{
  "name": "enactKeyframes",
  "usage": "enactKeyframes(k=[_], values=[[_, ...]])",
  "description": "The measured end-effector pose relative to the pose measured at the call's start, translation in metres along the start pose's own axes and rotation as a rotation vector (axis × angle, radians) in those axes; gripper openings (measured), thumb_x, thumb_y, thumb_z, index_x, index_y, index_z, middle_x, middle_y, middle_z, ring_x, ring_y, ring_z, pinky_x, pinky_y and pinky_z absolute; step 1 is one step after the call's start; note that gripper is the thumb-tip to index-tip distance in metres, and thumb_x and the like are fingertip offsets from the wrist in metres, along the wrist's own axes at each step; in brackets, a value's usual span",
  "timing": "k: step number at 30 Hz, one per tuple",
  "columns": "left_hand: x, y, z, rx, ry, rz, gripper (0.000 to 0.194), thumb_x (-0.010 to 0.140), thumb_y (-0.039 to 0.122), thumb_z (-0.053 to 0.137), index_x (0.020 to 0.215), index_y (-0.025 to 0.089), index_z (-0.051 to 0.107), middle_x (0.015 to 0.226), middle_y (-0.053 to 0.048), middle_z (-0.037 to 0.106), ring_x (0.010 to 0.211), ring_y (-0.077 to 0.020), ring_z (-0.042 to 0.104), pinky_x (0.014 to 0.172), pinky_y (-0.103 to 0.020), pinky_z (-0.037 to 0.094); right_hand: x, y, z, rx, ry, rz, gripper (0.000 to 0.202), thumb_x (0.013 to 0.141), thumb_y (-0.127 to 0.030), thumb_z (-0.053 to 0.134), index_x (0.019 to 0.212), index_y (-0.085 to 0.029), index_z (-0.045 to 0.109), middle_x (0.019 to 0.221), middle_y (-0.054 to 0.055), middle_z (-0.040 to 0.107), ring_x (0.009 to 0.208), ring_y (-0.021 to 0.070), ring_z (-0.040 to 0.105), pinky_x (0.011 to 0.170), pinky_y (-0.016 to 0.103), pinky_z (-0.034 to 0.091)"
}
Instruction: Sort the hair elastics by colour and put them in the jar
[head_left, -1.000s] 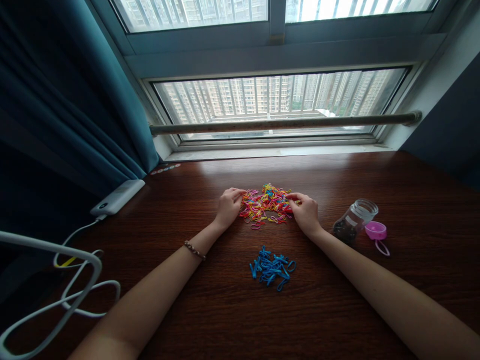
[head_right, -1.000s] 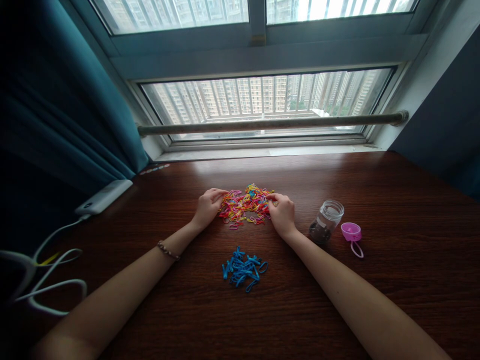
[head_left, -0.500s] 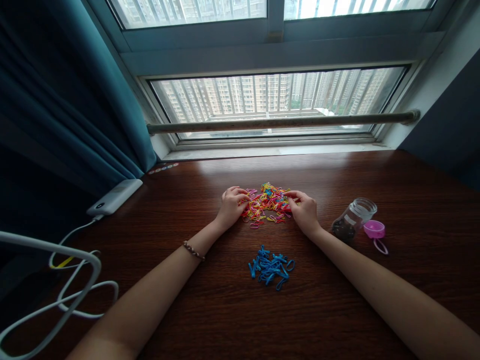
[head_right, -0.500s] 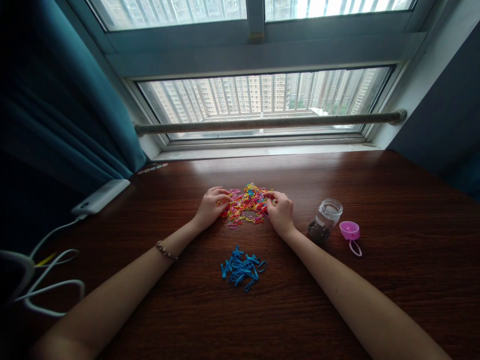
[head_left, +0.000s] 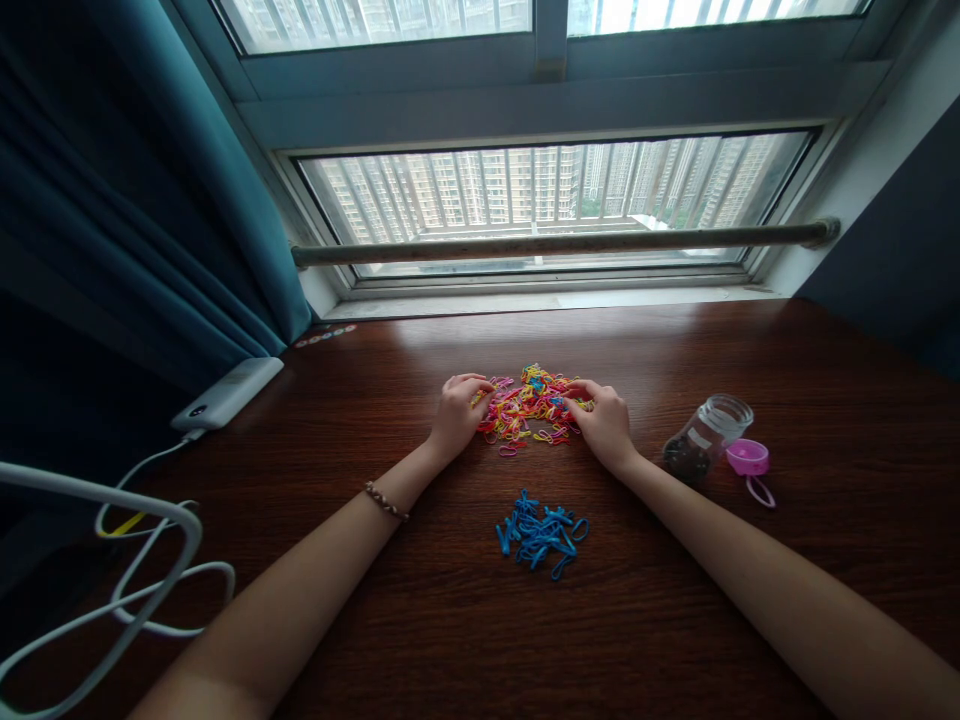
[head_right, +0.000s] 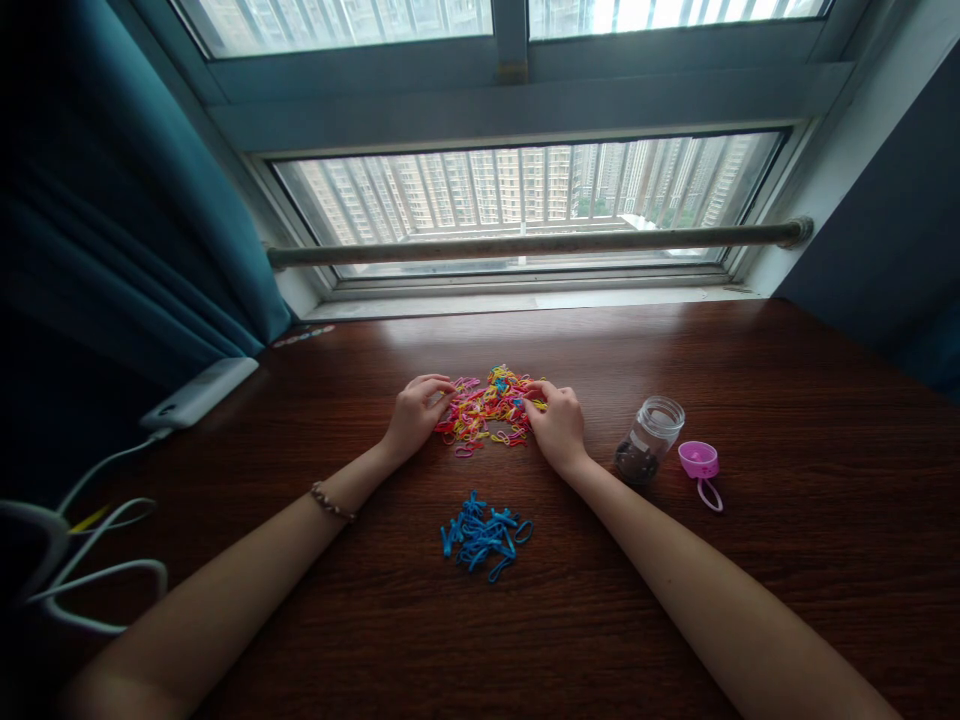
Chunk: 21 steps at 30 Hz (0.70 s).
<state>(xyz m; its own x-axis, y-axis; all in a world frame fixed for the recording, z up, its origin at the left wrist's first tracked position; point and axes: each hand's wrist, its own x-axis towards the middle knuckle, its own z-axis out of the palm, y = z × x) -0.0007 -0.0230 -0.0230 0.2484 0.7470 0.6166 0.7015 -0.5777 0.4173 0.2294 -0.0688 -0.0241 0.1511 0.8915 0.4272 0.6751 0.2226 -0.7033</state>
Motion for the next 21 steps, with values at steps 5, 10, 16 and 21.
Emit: enactKeyframes(k=[5, 10, 16, 21], values=[[-0.0008, 0.0014, -0.0002, -0.014, -0.040, 0.015, 0.006, 0.074, 0.018, 0.060, 0.079, 0.018, 0.064, 0.086, -0.004, 0.064, 0.087, -0.0187, 0.057, 0.084, -0.036, 0.043, -0.0003, -0.0004, 0.0003, -0.077, -0.071, -0.024, 0.014, 0.072, -0.026, 0.058, 0.082, -0.024, 0.067, 0.080, 0.002, 0.068, 0.078, 0.0208, 0.053, 0.072, 0.032, 0.041], [-0.0014, 0.0033, -0.0013, -0.023, -0.056, 0.020, 0.006, 0.075, 0.018, 0.060, 0.079, 0.019, 0.063, 0.086, -0.004, 0.064, 0.087, -0.0187, 0.056, 0.084, -0.036, 0.042, 0.0008, 0.0018, 0.0011, -0.032, -0.029, -0.051, 0.016, 0.076, -0.025, 0.053, 0.081, -0.023, 0.068, 0.081, 0.002, 0.068, 0.079, 0.0199, 0.054, 0.073, 0.031, 0.041], [-0.0012, 0.0056, -0.0027, -0.038, -0.044, 0.010, 0.007, 0.076, 0.020, 0.057, 0.080, 0.019, 0.063, 0.086, -0.004, 0.064, 0.087, -0.0187, 0.057, 0.085, -0.036, 0.042, 0.0015, 0.0030, 0.0022, 0.111, 0.007, -0.052, 0.020, 0.080, -0.030, 0.049, 0.085, -0.019, 0.066, 0.083, 0.005, 0.066, 0.077, 0.0190, 0.057, 0.071, 0.031, 0.042], [-0.0014, 0.0071, -0.0037, -0.036, -0.028, 0.018, 0.009, 0.078, 0.020, 0.054, 0.081, 0.018, 0.062, 0.085, -0.004, 0.064, 0.084, -0.0180, 0.057, 0.084, -0.035, 0.042, 0.0020, 0.0017, 0.0017, 0.187, -0.019, -0.103, 0.025, 0.084, -0.029, 0.042, 0.089, -0.020, 0.065, 0.087, 0.007, 0.062, 0.083, 0.0195, 0.055, 0.073, 0.031, 0.043]])
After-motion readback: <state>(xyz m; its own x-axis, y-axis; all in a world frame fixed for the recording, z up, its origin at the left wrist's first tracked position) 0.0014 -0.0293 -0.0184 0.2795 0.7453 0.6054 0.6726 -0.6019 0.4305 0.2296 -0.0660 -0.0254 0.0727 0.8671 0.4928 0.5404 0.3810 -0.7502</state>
